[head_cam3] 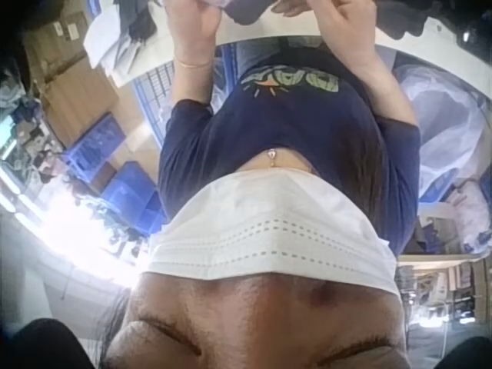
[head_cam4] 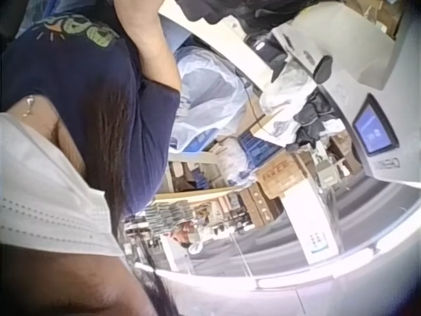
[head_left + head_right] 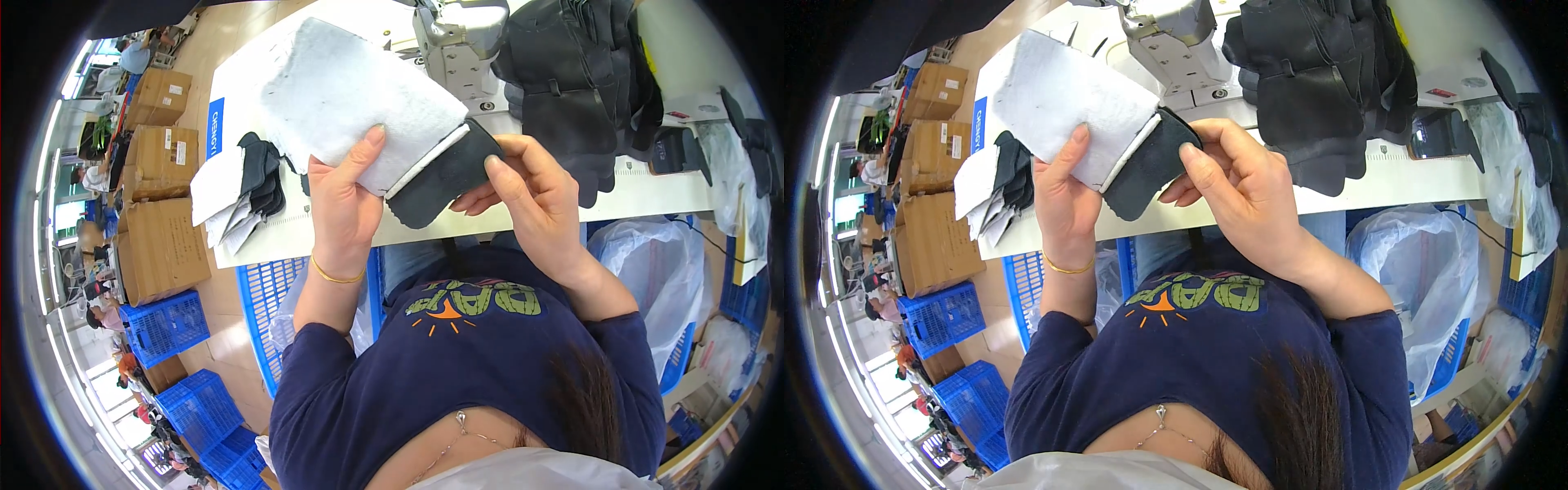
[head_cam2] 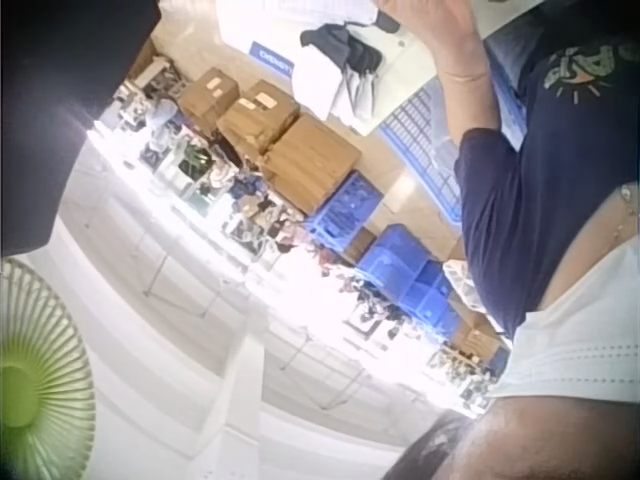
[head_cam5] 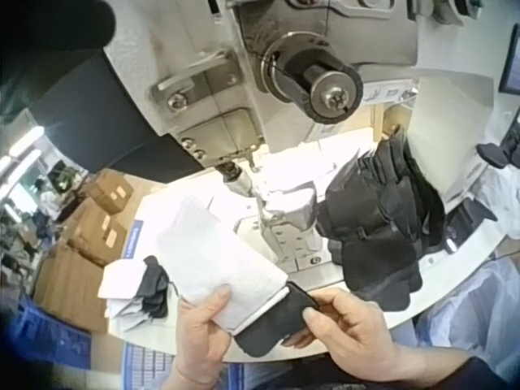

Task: Stitching together pieces of fabric for shoe components using a sewing machine.

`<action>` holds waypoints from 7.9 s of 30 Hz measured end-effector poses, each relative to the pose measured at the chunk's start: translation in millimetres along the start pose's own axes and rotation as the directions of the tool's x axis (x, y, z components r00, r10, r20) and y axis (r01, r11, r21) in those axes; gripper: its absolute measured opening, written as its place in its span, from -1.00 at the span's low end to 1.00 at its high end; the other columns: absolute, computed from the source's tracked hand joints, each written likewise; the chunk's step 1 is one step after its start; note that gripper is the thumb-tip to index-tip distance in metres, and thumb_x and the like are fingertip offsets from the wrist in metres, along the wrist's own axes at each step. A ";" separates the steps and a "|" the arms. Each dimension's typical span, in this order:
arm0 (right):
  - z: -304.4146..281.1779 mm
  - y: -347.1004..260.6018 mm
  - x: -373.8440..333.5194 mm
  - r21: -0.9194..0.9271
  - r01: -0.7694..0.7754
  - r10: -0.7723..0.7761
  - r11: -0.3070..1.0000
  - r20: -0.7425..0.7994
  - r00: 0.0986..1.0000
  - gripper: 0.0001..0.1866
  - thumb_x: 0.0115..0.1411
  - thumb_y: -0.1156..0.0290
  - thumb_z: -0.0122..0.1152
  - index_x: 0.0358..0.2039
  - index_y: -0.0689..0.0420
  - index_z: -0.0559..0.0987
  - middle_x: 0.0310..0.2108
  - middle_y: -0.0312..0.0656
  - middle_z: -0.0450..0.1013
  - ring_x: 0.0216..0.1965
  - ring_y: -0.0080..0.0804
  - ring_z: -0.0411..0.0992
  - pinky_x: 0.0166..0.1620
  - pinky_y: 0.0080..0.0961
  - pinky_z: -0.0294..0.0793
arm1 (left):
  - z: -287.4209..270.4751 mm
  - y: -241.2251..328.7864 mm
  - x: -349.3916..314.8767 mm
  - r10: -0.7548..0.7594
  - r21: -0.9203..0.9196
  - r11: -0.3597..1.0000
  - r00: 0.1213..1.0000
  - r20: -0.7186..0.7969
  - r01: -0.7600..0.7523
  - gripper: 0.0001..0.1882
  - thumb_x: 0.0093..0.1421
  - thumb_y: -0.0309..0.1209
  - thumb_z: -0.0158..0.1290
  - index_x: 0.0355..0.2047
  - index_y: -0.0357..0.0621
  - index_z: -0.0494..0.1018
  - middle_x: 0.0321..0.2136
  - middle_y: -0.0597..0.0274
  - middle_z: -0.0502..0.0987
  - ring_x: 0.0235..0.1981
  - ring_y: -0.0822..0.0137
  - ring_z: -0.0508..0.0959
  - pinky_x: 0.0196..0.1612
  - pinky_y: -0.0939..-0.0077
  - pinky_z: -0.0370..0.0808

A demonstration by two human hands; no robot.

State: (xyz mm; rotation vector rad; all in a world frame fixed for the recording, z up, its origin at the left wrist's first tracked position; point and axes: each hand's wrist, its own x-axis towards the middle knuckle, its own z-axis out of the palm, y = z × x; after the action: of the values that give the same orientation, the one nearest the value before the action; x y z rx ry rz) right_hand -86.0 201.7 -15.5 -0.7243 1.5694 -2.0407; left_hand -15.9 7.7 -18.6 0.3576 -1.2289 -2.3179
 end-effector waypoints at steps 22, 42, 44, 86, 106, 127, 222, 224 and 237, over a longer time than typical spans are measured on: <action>-3.8 -16.7 35.2 -0.029 -0.027 0.027 0.999 -0.005 1.000 -0.81 0.37 0.45 0.09 -0.24 0.32 0.58 -0.43 -0.17 0.60 -0.52 -0.57 0.56 -0.48 -0.68 0.51 | 13.3 37.7 58.2 0.035 0.081 0.996 0.998 0.060 -0.039 -0.62 0.12 -0.74 0.18 -0.03 -0.34 0.46 -0.11 0.00 0.60 -0.08 0.18 0.62 0.04 0.29 0.60; 8.2 -27.7 84.4 0.133 0.043 -0.031 0.990 -0.089 0.996 -0.78 0.37 0.41 0.07 -0.33 0.30 0.55 -0.39 -0.07 0.63 -0.54 -0.50 0.58 -0.49 -0.66 0.51 | 24.5 69.6 150.2 -0.156 0.310 0.942 0.985 0.073 0.126 -0.69 0.09 -0.66 0.23 -0.13 -0.28 0.53 -0.20 0.16 0.60 -0.18 0.28 0.60 -0.10 0.41 0.56; 9.1 -25.3 82.7 0.160 0.058 -0.043 0.985 -0.099 0.994 -0.78 0.37 0.40 0.06 -0.32 0.30 0.54 -0.39 -0.06 0.63 -0.55 -0.50 0.58 -0.50 -0.68 0.50 | 21.3 69.2 152.1 -0.129 0.357 0.931 0.984 0.121 0.078 -0.71 0.13 -0.55 0.23 -0.12 -0.32 0.53 -0.21 0.12 0.61 -0.20 0.28 0.62 -0.10 0.43 0.55; 9.0 -23.9 82.4 0.165 0.051 -0.034 0.985 -0.101 0.994 -0.78 0.36 0.38 0.06 -0.38 0.23 0.56 -0.49 -0.14 0.61 -0.59 -0.59 0.54 -0.53 -0.71 0.44 | 29.1 70.5 152.8 -0.070 0.520 0.853 0.976 0.206 -0.049 -0.66 0.16 -0.44 0.23 -0.07 -0.32 0.50 -0.21 0.06 0.60 -0.20 0.27 0.63 -0.13 0.45 0.57; 16.9 -21.4 81.1 0.162 0.081 -0.062 0.984 -0.116 0.991 -0.80 0.37 0.39 0.07 -0.36 0.22 0.55 -0.52 -0.17 0.61 -0.61 -0.62 0.52 -0.53 -0.74 0.42 | 19.3 74.1 163.7 -0.277 0.509 0.852 0.930 0.241 0.122 -0.72 0.19 -0.44 0.16 -0.13 -0.34 0.51 -0.23 0.03 0.62 -0.29 0.29 0.65 -0.19 0.50 0.59; 14.3 -24.1 81.9 0.138 0.059 -0.044 0.989 -0.114 0.992 -0.77 0.35 0.38 0.08 -0.42 0.20 0.55 -0.53 -0.18 0.60 -0.62 -0.63 0.51 -0.54 -0.71 0.37 | 25.8 69.8 155.3 -0.134 0.509 0.860 0.957 0.259 -0.017 -0.71 0.16 -0.49 0.19 -0.11 -0.32 0.50 -0.21 0.06 0.61 -0.21 0.29 0.62 -0.08 0.44 0.55; 47.2 11.5 85.6 -0.047 0.257 -0.261 0.965 -0.169 0.950 -0.75 0.31 0.49 0.03 -0.06 0.33 0.52 -0.41 -0.11 0.56 -0.49 -0.61 0.37 -0.38 -0.50 0.43 | 52.2 43.9 85.6 0.281 0.392 -0.482 0.285 0.916 -0.784 -0.61 -0.13 -0.58 0.16 -0.19 -0.19 0.58 -0.31 0.28 0.59 -0.30 0.29 0.61 -0.30 0.47 0.57; 51.6 16.8 91.0 -0.056 0.277 -0.282 0.959 -0.194 0.939 -0.77 0.30 0.48 0.07 -0.09 0.31 0.53 -0.48 -0.08 0.54 -0.56 -0.56 0.36 -0.45 -0.46 0.40 | 53.8 49.4 85.9 0.231 0.409 -0.442 0.339 0.912 -0.798 -0.61 -0.10 -0.55 0.16 -0.18 -0.15 0.58 -0.32 0.29 0.58 -0.31 0.28 0.60 -0.30 0.46 0.56; 55.1 23.6 97.9 -0.146 0.328 -0.355 0.933 -0.232 0.906 -0.85 0.27 0.51 0.05 -0.40 0.32 0.49 -0.65 -0.02 0.38 -0.63 -0.50 0.27 -0.51 -0.39 0.32 | 54.5 51.2 86.1 0.222 0.374 -0.482 0.303 0.927 -0.793 -0.68 -0.10 -0.52 0.17 -0.24 -0.17 0.58 -0.35 0.32 0.54 -0.34 0.30 0.57 -0.35 0.47 0.54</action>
State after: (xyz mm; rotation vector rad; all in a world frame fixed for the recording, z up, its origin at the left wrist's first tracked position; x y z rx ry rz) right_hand -122.7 93.0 -14.4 -0.8541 1.8075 -2.4010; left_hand -97.7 -24.4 54.1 -0.5275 -2.2671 0.0320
